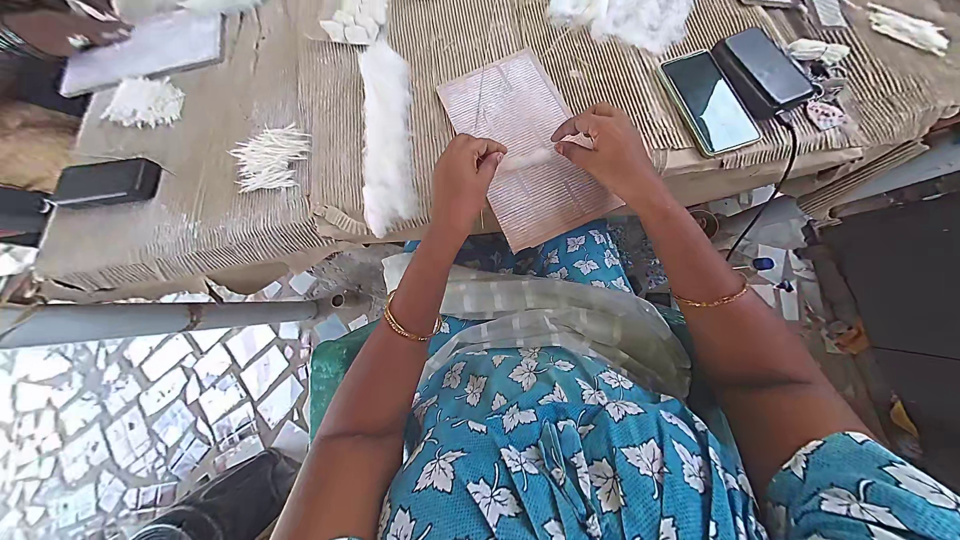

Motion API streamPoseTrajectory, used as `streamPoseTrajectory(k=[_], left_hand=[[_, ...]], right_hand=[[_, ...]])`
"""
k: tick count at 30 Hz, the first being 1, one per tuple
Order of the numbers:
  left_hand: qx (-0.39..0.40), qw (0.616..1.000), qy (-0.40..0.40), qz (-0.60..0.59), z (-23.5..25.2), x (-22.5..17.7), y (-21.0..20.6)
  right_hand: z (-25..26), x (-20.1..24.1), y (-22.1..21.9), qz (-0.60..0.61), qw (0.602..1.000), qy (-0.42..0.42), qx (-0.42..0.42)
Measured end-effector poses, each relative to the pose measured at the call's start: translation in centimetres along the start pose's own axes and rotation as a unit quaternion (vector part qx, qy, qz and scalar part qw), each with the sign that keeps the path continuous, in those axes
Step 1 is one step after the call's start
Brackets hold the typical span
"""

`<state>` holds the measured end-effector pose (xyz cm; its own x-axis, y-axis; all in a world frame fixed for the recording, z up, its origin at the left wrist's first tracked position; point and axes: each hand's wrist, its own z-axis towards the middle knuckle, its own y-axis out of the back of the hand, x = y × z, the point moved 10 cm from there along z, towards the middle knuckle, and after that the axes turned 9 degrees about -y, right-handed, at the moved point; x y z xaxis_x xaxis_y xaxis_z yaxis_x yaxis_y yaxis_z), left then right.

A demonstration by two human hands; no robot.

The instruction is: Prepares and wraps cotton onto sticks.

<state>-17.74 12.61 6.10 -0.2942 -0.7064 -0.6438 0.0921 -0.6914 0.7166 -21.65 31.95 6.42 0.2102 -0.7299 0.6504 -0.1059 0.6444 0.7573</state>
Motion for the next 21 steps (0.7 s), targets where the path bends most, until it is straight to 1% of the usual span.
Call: streamPoseTrajectory(k=[2,4,8,10,14,17,18,21], left_hand=[[-0.010,1.000,-0.013,0.002,0.1,-0.2,0.3],[-0.004,0.999,-0.035,0.014,0.5,-0.8,0.0],[0.026,0.992,-0.094,0.076,1.0,-2.8,-2.1],[0.027,0.987,-0.112,0.113,1.0,-3.3,-3.2],[0.015,0.986,-0.108,0.126,1.1,-3.5,-4.0],[0.048,0.987,-0.095,0.117,-0.1,-5.1,-3.3],[0.046,0.988,-0.091,0.113,-0.1,-5.0,-3.3],[0.009,0.990,-0.081,0.112,1.3,-3.2,-4.3]], right_hand=[[-0.1,0.3,-0.7,-0.003,1.000,0.021,-0.007],[-0.2,0.5,-1.3,-0.024,1.000,0.018,0.000],[-0.4,0.7,-1.9,-0.042,0.999,0.016,-0.005],[-0.6,0.9,-2.0,-0.042,0.999,0.023,-0.011],[-0.7,1.2,-2.0,-0.039,0.998,0.042,-0.028],[-0.8,1.1,-1.9,-0.036,0.998,0.043,-0.031],[-0.7,1.1,-1.8,-0.037,0.998,0.043,-0.031],[-0.5,1.0,-1.6,-0.054,0.997,0.038,-0.031]])
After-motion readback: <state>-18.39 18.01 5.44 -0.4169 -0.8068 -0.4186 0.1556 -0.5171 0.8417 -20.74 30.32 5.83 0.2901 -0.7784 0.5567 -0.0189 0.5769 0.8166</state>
